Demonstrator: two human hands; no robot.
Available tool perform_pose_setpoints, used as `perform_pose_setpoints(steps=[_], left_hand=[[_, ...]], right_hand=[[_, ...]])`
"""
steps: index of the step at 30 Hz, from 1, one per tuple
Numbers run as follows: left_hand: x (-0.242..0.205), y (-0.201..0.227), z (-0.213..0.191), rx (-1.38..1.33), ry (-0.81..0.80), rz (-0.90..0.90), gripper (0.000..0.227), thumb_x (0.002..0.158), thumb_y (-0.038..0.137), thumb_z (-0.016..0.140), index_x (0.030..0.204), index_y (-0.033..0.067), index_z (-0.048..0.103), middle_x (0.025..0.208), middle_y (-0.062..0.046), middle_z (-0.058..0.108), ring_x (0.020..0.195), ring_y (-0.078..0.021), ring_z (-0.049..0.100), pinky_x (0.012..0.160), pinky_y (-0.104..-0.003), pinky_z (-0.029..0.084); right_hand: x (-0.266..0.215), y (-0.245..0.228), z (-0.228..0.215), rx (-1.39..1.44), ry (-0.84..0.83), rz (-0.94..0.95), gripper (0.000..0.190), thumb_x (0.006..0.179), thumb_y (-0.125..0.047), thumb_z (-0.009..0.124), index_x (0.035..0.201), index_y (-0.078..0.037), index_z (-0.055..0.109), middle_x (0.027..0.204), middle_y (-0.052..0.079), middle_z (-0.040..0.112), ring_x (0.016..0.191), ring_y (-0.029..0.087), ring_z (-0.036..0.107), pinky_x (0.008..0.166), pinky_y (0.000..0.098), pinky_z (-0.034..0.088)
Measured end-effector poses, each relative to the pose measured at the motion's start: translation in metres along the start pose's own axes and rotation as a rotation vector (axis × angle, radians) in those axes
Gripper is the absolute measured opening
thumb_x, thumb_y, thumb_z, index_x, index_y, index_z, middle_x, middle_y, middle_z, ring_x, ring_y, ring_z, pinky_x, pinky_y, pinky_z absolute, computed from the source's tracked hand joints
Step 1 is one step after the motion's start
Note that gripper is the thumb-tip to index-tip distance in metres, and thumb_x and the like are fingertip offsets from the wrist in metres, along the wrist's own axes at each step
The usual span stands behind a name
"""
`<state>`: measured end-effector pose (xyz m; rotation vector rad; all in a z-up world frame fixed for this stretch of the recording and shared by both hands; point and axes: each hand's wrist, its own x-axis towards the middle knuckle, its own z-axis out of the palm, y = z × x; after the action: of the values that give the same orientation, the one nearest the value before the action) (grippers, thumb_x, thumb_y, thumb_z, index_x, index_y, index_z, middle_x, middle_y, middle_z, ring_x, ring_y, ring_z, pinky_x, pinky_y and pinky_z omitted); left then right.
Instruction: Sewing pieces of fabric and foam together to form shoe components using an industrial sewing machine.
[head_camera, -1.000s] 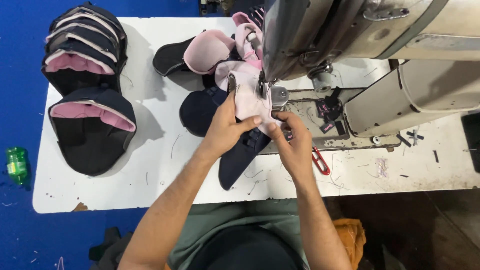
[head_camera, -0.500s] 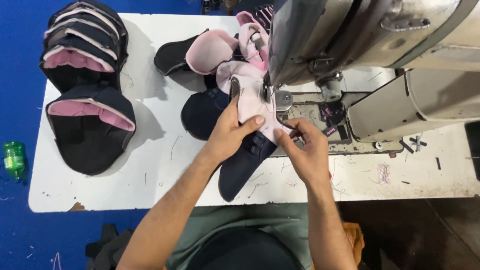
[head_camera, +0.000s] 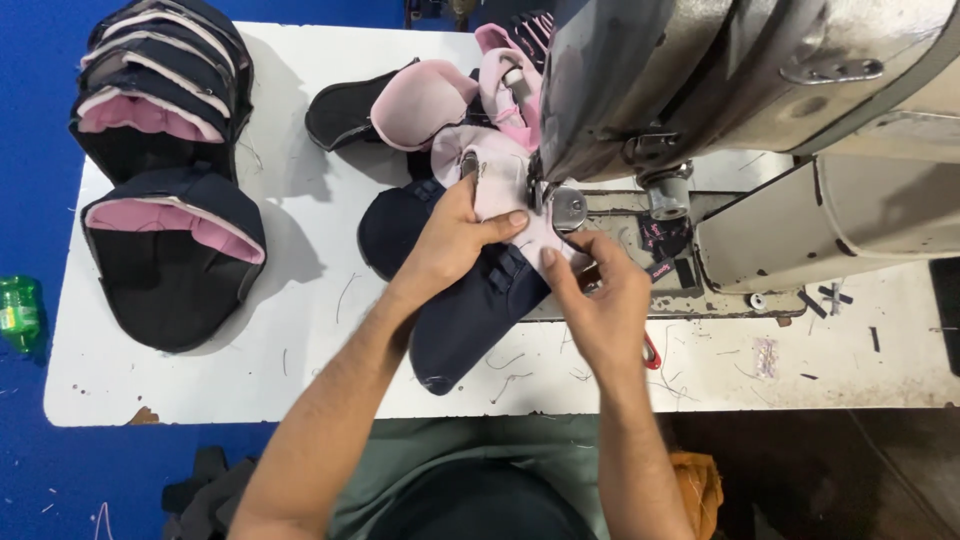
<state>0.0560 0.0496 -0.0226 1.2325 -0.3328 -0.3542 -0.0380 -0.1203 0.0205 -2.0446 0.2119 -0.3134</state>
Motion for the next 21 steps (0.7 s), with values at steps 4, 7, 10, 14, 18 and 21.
perform_pose_setpoints(steps=[4,7,10,14,18,21], left_hand=[[-0.013,0.047,0.012,0.603,0.067,0.0,0.044,0.093,0.022,0.078,0.127,-0.0006,0.064,0.106,-0.01,0.075,0.095,-0.0181,0.073,0.089,-0.031,0.056],[-0.011,0.068,0.018,0.8,0.058,-0.094,0.064,0.084,0.033,0.085,0.128,-0.0029,0.055,0.107,-0.016,0.071,0.098,-0.0229,0.068,0.087,-0.034,0.052],[-0.002,0.042,0.002,0.663,-0.011,0.102,0.051,0.085,0.021,0.083,0.125,-0.0035,0.062,0.111,-0.012,0.073,0.102,-0.0199,0.07,0.093,-0.033,0.054],[0.01,0.002,-0.017,0.075,-0.122,-0.045,0.05,0.084,0.011,0.085,0.126,-0.0032,0.063,0.114,-0.005,0.071,0.105,-0.0141,0.067,0.096,-0.031,0.054],[0.006,-0.004,-0.012,0.061,-0.035,-0.105,0.043,0.084,0.01,0.083,0.122,-0.0019,0.067,0.109,-0.004,0.074,0.1,-0.0119,0.069,0.092,-0.029,0.055],[-0.002,0.006,-0.007,0.125,-0.035,-0.04,0.041,0.087,0.012,0.083,0.122,-0.0012,0.068,0.11,-0.003,0.073,0.1,-0.011,0.067,0.092,-0.028,0.054]], right_hand=[[-0.006,-0.006,0.003,-0.022,0.066,-0.113,0.02,0.091,-0.014,0.079,0.1,0.002,0.07,0.072,0.006,0.068,0.062,0.009,0.06,0.057,0.0239,0.049],[-0.008,-0.007,0.006,-0.102,0.081,-0.201,0.021,0.089,-0.012,0.079,0.099,0.003,0.068,0.074,0.008,0.067,0.06,0.014,0.063,0.056,0.028,0.049],[-0.012,-0.009,0.01,-0.192,0.134,-0.279,0.022,0.09,-0.012,0.081,0.099,0.002,0.067,0.078,0.01,0.066,0.062,0.018,0.063,0.059,0.0313,0.05],[-0.014,-0.018,0.01,-0.236,0.15,-0.353,0.023,0.089,-0.01,0.081,0.103,0.002,0.067,0.088,0.013,0.067,0.067,0.022,0.063,0.062,0.034,0.051],[-0.014,-0.014,0.007,-0.193,0.115,-0.285,0.025,0.089,-0.011,0.08,0.105,0.002,0.067,0.088,0.013,0.066,0.065,0.021,0.064,0.061,0.0323,0.052],[-0.014,-0.004,0.009,-0.168,0.123,-0.287,0.025,0.093,-0.013,0.079,0.105,0.003,0.066,0.087,0.012,0.067,0.068,0.019,0.064,0.063,0.0309,0.052]])
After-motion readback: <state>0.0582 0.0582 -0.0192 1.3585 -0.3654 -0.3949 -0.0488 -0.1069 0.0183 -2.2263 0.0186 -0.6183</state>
